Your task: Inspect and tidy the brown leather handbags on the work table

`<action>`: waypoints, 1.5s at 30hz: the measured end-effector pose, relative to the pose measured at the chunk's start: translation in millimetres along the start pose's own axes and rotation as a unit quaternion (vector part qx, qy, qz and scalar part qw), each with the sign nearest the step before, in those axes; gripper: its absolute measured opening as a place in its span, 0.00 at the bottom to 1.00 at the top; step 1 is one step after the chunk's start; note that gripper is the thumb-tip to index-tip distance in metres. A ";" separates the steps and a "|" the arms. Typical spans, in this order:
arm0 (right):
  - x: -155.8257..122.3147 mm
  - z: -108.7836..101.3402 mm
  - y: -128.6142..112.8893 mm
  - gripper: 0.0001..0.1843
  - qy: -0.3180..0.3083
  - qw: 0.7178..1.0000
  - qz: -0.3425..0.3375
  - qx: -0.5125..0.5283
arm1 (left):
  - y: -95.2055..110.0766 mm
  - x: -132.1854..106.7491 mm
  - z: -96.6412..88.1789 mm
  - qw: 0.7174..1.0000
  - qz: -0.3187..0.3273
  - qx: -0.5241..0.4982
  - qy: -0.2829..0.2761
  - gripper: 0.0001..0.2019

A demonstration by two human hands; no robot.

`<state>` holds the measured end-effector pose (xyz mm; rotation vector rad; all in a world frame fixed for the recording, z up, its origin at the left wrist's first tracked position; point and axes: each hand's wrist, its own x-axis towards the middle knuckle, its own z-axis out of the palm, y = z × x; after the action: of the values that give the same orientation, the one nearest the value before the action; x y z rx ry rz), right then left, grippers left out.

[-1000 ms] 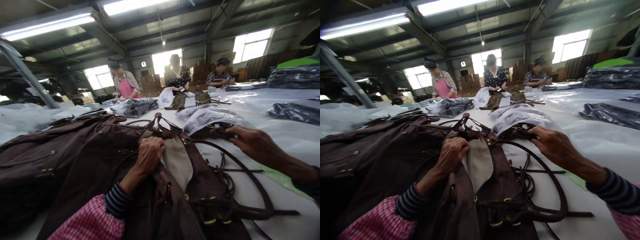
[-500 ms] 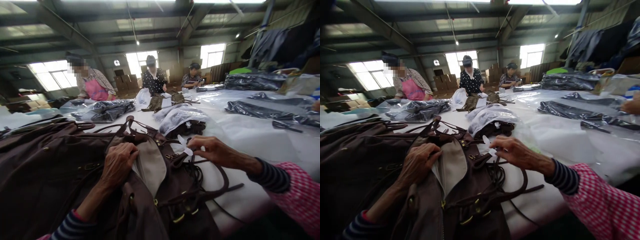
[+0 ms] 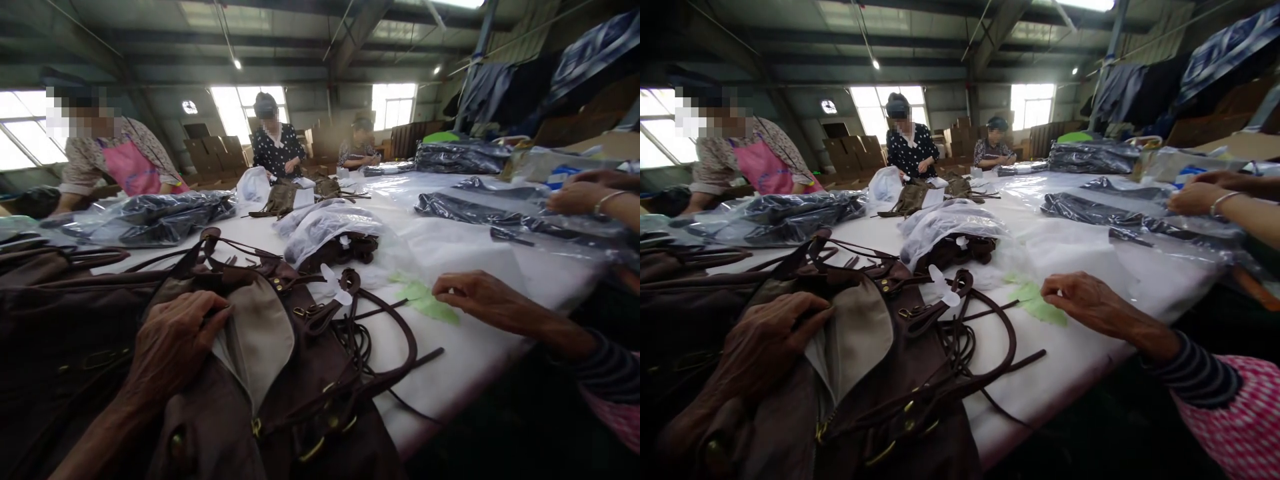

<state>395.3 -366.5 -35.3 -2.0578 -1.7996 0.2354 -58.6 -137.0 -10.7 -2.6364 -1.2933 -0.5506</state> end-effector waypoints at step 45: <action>-16.4 3.1 -15.4 0.25 -0.115 0.979 0.063 0.158 | 1.6 2.4 -0.3 0.999 -0.018 -0.024 -0.012 0.18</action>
<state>377.5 -380.5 -34.2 -1.9776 -1.6292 0.7717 -56.1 -136.3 -9.4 -2.6711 -1.3535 -0.5655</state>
